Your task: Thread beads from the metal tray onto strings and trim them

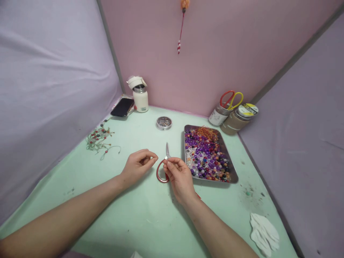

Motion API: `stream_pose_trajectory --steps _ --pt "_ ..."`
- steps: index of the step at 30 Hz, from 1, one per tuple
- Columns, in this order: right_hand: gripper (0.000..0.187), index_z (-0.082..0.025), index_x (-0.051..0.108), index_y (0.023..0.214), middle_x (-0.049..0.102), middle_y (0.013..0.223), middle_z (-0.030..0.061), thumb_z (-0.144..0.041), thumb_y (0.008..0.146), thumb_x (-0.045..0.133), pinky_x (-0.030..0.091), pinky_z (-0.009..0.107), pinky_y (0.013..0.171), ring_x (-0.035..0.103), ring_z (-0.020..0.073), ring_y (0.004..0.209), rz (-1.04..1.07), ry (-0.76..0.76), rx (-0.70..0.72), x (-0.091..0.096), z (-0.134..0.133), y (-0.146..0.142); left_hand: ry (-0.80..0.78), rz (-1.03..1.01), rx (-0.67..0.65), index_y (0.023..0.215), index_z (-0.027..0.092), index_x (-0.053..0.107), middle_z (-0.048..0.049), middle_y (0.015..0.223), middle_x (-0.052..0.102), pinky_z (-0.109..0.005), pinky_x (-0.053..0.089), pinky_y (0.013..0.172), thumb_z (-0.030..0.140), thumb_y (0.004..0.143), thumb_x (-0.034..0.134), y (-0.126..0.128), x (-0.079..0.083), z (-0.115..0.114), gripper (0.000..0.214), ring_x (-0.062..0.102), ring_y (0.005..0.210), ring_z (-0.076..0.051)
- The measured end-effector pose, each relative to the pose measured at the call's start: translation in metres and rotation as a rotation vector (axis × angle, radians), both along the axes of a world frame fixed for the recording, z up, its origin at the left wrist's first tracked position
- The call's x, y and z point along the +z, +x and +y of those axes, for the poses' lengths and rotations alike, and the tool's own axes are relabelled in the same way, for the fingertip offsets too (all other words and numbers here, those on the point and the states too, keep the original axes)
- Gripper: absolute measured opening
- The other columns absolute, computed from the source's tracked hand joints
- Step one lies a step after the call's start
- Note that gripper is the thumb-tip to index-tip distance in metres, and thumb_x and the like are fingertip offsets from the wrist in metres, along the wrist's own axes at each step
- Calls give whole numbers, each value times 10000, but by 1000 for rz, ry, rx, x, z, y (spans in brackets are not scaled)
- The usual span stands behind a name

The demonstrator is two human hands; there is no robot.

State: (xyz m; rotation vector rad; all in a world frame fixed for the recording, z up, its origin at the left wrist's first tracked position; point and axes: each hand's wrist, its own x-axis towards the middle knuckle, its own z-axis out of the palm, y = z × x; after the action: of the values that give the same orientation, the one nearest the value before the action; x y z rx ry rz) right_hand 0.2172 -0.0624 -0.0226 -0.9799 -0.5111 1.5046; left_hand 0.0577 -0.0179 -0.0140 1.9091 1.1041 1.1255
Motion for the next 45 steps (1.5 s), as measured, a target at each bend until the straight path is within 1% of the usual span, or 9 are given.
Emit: stream_pose_trajectory --steps 12,17,20,25,29,34,39,42,45 --pt "191 -192 640 816 671 821 2 -245 676 759 504 186 713 605 73 713 -31 10 8 0 -1 0 54 77 -29 771 183 648 36 566 411 -221 324 551 294 827 536 0 1 1 168 385 533 -90" --pt "203 -197 641 814 653 815 -2 -259 665 765 487 196 677 583 79 699 -64 13 10 0 0 -1 32 90 -71 782 186 654 32 574 434 -221 337 565 273 823 527 0 -2 0 159 405 547 -92" --pt "197 -196 641 812 646 809 -6 -260 669 761 468 193 658 561 71 670 -90 26 9 0 0 -2 -53 58 -80 794 188 671 36 567 441 -219 336 554 267 806 538 3 -4 -2 155 395 538 -89" --pt "190 -186 663 817 638 747 -1 -299 687 744 447 216 636 543 88 644 -248 56 1 -7 -2 -2 -294 -28 -69 787 165 679 29 574 511 -215 310 508 308 773 567 8 -5 -4 183 382 519 -85" --pt "214 -184 685 844 661 752 28 -360 722 699 439 249 612 548 117 629 -381 89 -4 -6 -5 -2 -458 -120 -83 776 152 663 0 650 599 -227 372 556 317 756 582 10 2 -4 185 472 582 -104" --pt "184 -193 689 833 581 601 -15 -360 763 650 367 239 493 446 94 493 -634 174 -47 4 -6 3 -536 -215 -165 779 153 657 -35 762 663 -276 459 693 319 744 605 10 6 -2 178 573 726 -150" --pt "165 -205 677 832 564 615 -19 -353 796 611 348 236 459 425 85 467 -765 211 -39 10 -6 8 -575 -249 -229 771 152 657 -38 781 665 -290 459 751 333 748 613 10 5 -2 188 580 755 -150" --pt "174 -206 664 876 545 598 -24 -352 800 608 353 236 456 427 88 464 -728 209 -24 11 -6 7 -649 -302 -217 745 144 648 -18 730 632 -242 434 643 332 724 644 10 5 -1 190 541 656 -109" --pt "228 -223 614 1000 571 656 -15 -352 812 594 377 238 467 460 100 493 -637 206 -35 11 -6 6 -821 -455 -180 760 143 622 59 525 432 -187 254 425 351 711 664 7 4 3 218 321 432 -39"
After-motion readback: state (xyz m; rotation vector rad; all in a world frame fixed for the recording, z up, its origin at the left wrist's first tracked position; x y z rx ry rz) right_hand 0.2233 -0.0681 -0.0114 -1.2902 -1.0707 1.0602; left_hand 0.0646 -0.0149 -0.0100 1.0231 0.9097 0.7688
